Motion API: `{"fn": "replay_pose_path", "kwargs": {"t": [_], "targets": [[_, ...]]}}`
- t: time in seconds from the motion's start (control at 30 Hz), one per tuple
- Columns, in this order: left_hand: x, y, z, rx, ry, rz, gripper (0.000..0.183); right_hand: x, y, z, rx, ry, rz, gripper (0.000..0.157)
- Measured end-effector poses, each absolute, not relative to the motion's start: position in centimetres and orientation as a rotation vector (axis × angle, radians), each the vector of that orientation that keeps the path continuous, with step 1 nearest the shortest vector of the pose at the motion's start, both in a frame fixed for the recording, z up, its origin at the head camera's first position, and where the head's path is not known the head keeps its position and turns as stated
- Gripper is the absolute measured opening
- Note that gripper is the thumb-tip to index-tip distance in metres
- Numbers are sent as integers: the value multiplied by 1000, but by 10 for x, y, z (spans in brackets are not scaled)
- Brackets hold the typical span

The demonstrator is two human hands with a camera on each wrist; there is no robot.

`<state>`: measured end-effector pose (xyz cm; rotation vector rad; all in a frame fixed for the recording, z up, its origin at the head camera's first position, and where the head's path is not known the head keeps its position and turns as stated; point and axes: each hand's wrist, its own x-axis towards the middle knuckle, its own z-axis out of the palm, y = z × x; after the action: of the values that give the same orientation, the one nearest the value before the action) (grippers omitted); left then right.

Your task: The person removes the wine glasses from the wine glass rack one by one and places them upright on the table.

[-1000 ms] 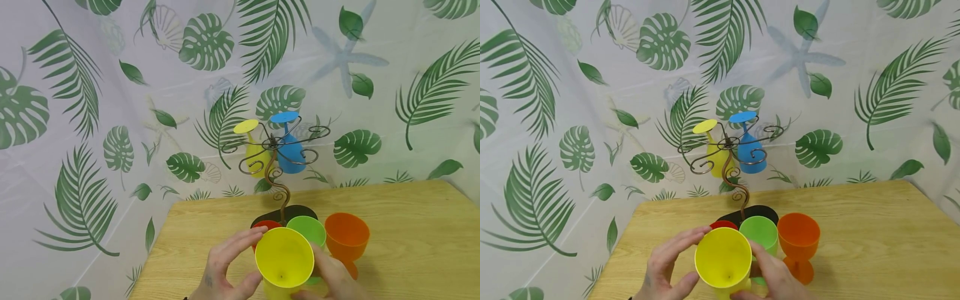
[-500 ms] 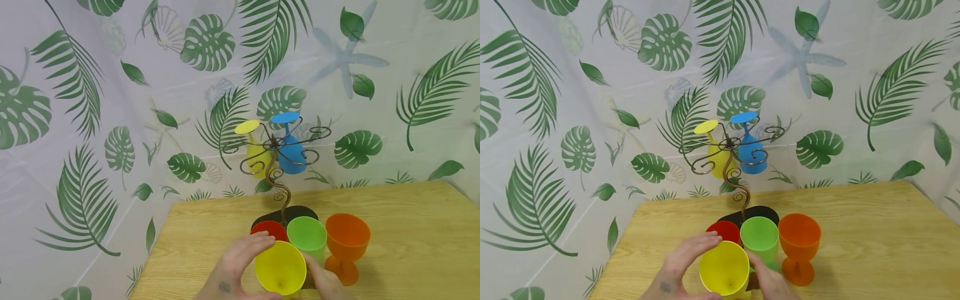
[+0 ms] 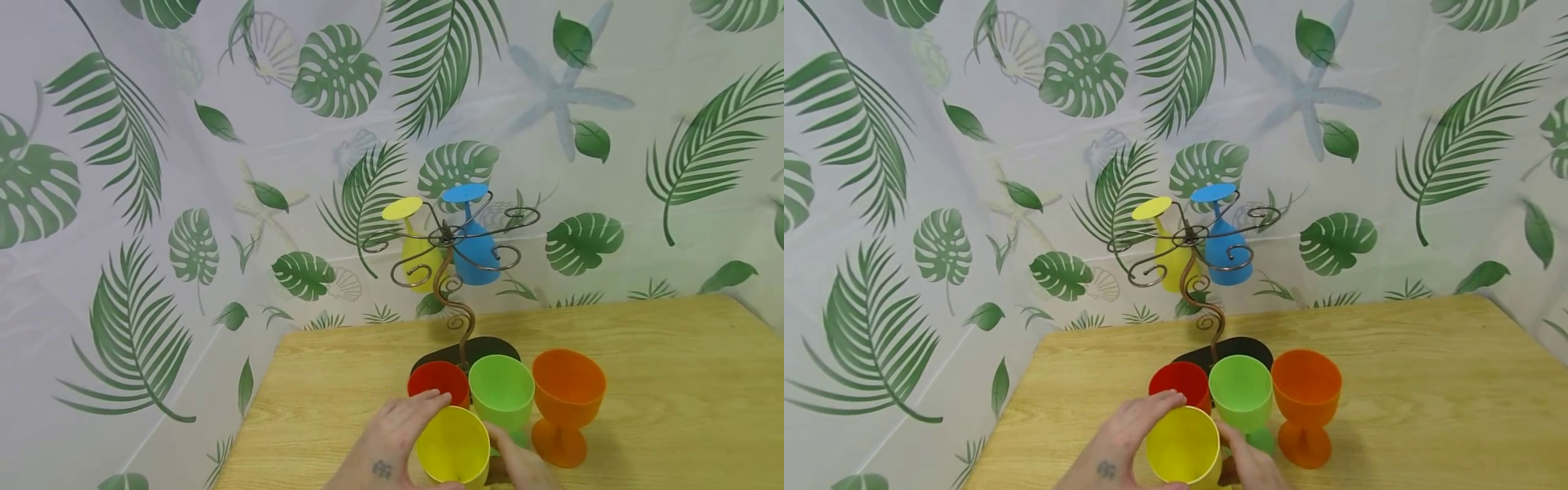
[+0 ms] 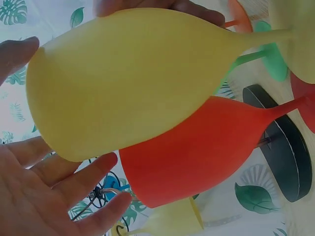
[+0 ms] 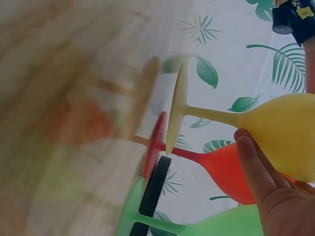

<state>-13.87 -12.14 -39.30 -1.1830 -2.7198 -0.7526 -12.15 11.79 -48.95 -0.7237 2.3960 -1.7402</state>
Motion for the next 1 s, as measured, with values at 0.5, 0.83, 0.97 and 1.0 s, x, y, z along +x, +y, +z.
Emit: {"fn": "replay_pose_path", "kwargs": {"t": [0.5,0.83,0.97,1.0], "targets": [[-146,-118,-396,-1211,-2851,-667,78,-127,112,-493,-524,2218,-1743,96],[-149,-119,-397,-1258,-2818,-617,74,-134,130,-494,-731,2399,-1611,83],[-149,-120,-396,-1269,-2808,-587,79,-136,141,-485,-876,2451,-1543,65],[-149,-121,-395,-1266,-2810,-589,81,-136,144,-482,-927,2474,-1519,59]]}}
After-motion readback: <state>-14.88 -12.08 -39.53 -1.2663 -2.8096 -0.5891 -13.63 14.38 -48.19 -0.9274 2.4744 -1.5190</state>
